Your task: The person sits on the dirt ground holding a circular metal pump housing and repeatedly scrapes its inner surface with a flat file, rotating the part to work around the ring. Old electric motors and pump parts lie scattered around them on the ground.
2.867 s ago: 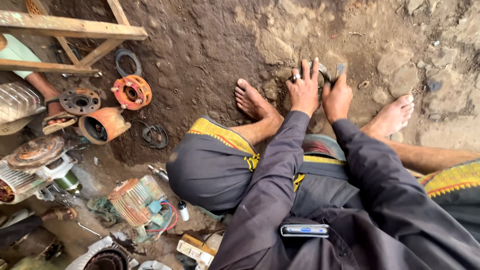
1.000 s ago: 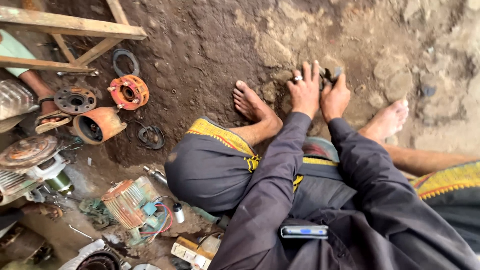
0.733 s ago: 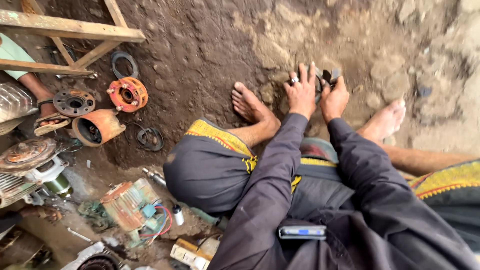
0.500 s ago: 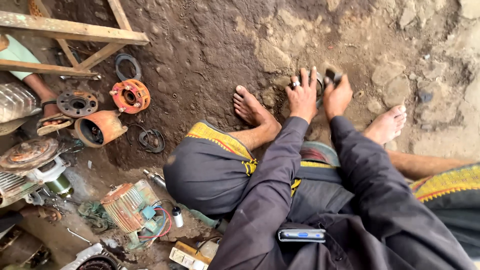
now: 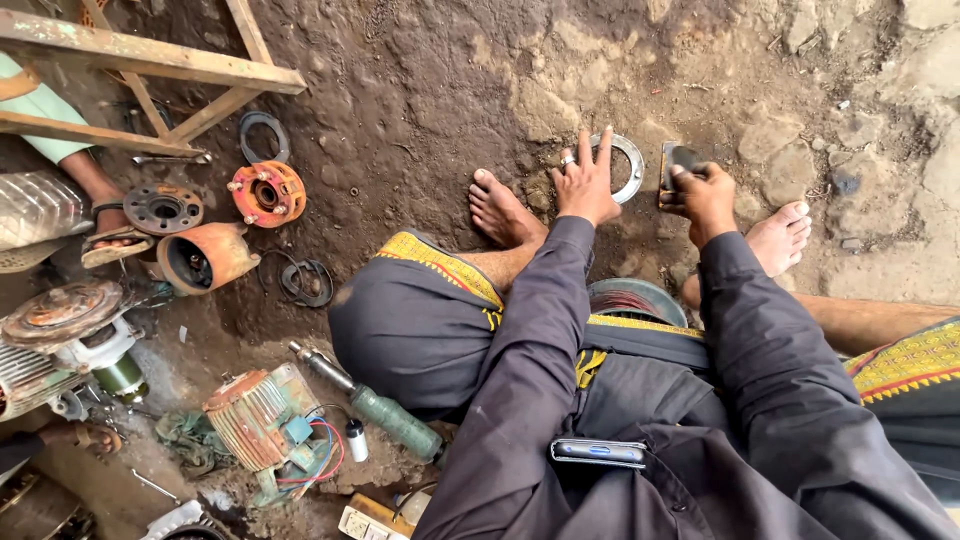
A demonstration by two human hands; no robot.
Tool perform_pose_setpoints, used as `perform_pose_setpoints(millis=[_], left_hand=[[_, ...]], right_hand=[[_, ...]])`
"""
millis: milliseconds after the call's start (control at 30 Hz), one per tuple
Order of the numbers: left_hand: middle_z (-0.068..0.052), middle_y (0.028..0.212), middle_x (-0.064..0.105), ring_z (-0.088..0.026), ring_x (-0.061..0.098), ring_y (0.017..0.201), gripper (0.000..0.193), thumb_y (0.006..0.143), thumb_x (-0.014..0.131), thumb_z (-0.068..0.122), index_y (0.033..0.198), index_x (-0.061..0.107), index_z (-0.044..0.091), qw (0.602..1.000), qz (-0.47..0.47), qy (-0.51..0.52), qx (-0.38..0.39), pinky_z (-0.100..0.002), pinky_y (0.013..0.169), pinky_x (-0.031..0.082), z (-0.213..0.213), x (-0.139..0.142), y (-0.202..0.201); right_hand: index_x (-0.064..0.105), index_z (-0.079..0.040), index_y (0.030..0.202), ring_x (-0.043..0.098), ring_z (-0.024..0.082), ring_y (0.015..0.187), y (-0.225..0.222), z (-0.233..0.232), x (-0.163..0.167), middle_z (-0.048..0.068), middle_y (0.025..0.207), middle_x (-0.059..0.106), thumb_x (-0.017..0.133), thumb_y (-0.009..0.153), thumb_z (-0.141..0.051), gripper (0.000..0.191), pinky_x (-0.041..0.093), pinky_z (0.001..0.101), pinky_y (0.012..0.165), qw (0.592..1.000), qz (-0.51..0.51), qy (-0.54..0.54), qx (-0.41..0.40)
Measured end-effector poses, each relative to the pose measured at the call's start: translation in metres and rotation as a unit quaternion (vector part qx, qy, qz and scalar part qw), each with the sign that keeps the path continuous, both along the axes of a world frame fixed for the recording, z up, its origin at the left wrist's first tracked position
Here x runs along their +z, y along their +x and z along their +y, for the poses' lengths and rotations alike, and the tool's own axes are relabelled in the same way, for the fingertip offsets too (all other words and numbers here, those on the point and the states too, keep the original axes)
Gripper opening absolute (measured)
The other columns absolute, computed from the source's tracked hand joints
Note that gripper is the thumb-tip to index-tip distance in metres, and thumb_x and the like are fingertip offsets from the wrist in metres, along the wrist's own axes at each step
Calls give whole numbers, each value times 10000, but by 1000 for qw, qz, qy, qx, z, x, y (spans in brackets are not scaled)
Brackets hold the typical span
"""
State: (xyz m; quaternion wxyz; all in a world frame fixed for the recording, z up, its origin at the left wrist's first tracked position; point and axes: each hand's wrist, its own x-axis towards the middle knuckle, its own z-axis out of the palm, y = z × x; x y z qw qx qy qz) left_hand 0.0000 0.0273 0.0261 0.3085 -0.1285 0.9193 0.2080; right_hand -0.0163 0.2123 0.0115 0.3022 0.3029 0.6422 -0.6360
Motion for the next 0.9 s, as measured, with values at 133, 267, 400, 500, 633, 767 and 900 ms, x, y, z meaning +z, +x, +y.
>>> perform_pose_setpoints(millis=[133,267,400,500,633,767,900], left_hand=[[-246,1679,83,-554,225,1484,1388,536,881,81,1627,39,249,999,-3,40,22,-673,1194,256,-12,3,4],[-231,1705,65,-535,216,1499,1350,565,829,16,1631,36,256,999,-9,33,8,-663,1192,270,-16,6,10],[-234,1702,46,-521,197,1520,1318,613,813,13,1631,11,258,1000,0,11,-21,-667,1204,255,-10,7,10],[-226,1703,18,-511,157,1531,1340,617,813,3,1633,-22,257,999,-24,2,-28,-656,1199,241,-8,7,8],[-199,1707,19,-505,159,1535,1357,616,868,79,1624,-21,266,999,-25,3,-20,-645,1195,263,-8,8,8],[-170,1704,32,-500,176,1532,1407,581,936,179,1613,-16,274,999,-26,7,-19,-635,1196,274,-8,7,10],[-163,1708,56,-502,209,1522,1434,564,949,186,1624,-11,282,999,-3,-15,-36,-624,1189,295,-8,4,11]], right_hand=[[569,30,1195,709,171,647,10,-8,-3,101,901,716,697,1000,-123,279,597,322,548,1000,13,0,27],[639,35,1190,690,162,631,17,-14,-6,98,872,714,703,999,-129,260,577,305,535,998,38,1,53],[725,-3,1159,664,151,679,11,-13,-3,93,893,730,708,986,-112,204,532,306,557,979,121,70,147],[757,-64,1147,681,186,775,-3,-10,1,82,964,734,753,945,-133,214,538,347,631,933,189,167,256],[781,-95,1127,672,314,908,-24,-15,3,172,1039,685,808,923,-166,217,535,441,794,856,286,215,373],[772,-97,1117,658,382,994,-35,-26,5,189,1123,644,778,897,-129,222,538,475,876,780,343,189,487],[771,-113,1087,664,395,980,-36,-33,8,191,1103,623,751,873,-115,215,559,471,854,675,394,236,577]])
